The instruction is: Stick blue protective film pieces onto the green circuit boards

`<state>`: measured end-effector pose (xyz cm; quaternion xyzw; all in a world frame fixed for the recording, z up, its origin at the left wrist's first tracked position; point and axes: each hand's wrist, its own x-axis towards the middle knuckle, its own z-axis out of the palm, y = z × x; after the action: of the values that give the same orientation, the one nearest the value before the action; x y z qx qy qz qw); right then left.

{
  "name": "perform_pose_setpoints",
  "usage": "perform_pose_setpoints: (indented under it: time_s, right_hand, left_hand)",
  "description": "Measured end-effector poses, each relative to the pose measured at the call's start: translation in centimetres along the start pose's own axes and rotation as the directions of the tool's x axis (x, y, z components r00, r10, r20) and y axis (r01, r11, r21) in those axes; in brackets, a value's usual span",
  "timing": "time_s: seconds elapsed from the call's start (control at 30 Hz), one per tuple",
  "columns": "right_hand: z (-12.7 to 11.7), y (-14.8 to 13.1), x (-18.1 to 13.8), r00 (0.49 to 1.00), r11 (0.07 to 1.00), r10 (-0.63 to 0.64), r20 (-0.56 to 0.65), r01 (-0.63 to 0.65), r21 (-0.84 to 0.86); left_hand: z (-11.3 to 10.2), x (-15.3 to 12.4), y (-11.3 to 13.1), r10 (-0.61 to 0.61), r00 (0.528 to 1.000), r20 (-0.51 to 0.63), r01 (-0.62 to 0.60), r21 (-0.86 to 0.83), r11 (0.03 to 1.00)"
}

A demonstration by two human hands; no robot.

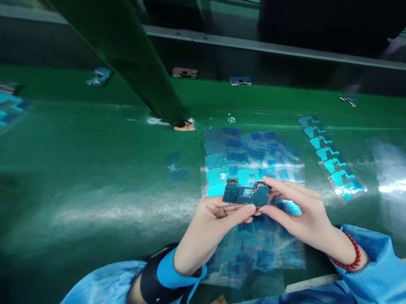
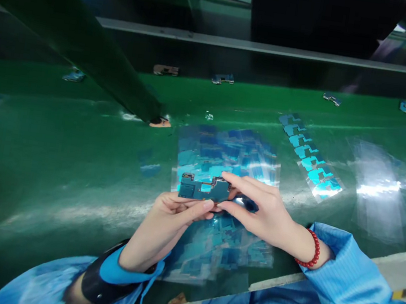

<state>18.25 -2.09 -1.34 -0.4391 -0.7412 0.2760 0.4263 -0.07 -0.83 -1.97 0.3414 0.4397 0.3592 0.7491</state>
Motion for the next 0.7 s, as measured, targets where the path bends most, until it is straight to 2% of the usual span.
perform_pose_setpoints:
  time_s: [0.13, 0.2, 0.27, 0.37, 0.47, 0.6, 0.7]
  right_hand:
    - [0.0, 0.1, 0.0, 1.0, 1.0, 0.015, -0.008, -0.014, 0.019]
    - [-0.1, 0.2, -0.3, 0.996, 0.995, 0.084, -0.018, -0.083, 0.05]
    - [0.0, 0.7, -0.9, 0.986, 0.984, 0.166, -0.034, -0.164, 0.068]
    - [0.1, 2.2, -1.5, 0.973, 0.973, 0.226, -0.049, -0.223, 0.056]
    - [0.5, 4.0, -1.8, 0.964, 0.963, 0.267, -0.021, -0.266, 0.048]
    - [0.9, 5.3, -2.0, 0.949, 0.949, 0.314, 0.001, -0.314, 0.027]
    - [0.9, 5.9, -1.9, 0.934, 0.933, 0.357, -0.003, -0.356, 0.044]
  left_hand:
    - [-0.3, 0.4, 0.1, 0.03, 1.0, -0.002, -0.03, 0.007, 1.0]
    - [-0.8, 0.9, 0.7, 0.079, 0.994, -0.075, -0.079, -0.006, 0.997]
    - [-1.8, 1.8, 1.6, 0.168, 0.967, -0.192, -0.185, -0.073, 0.98]
    - [-4.3, 3.7, 3.3, 0.32, 0.871, -0.372, -0.399, -0.156, 0.904]
    - [-7.7, 5.6, 4.7, 0.41, 0.759, -0.505, -0.54, -0.139, 0.83]
    - [-11.4, 7.5, 4.9, 0.437, 0.642, -0.63, -0.622, -0.095, 0.777]
    - [-13.0, 8.5, 4.8, 0.451, 0.609, -0.652, -0.63, -0.053, 0.774]
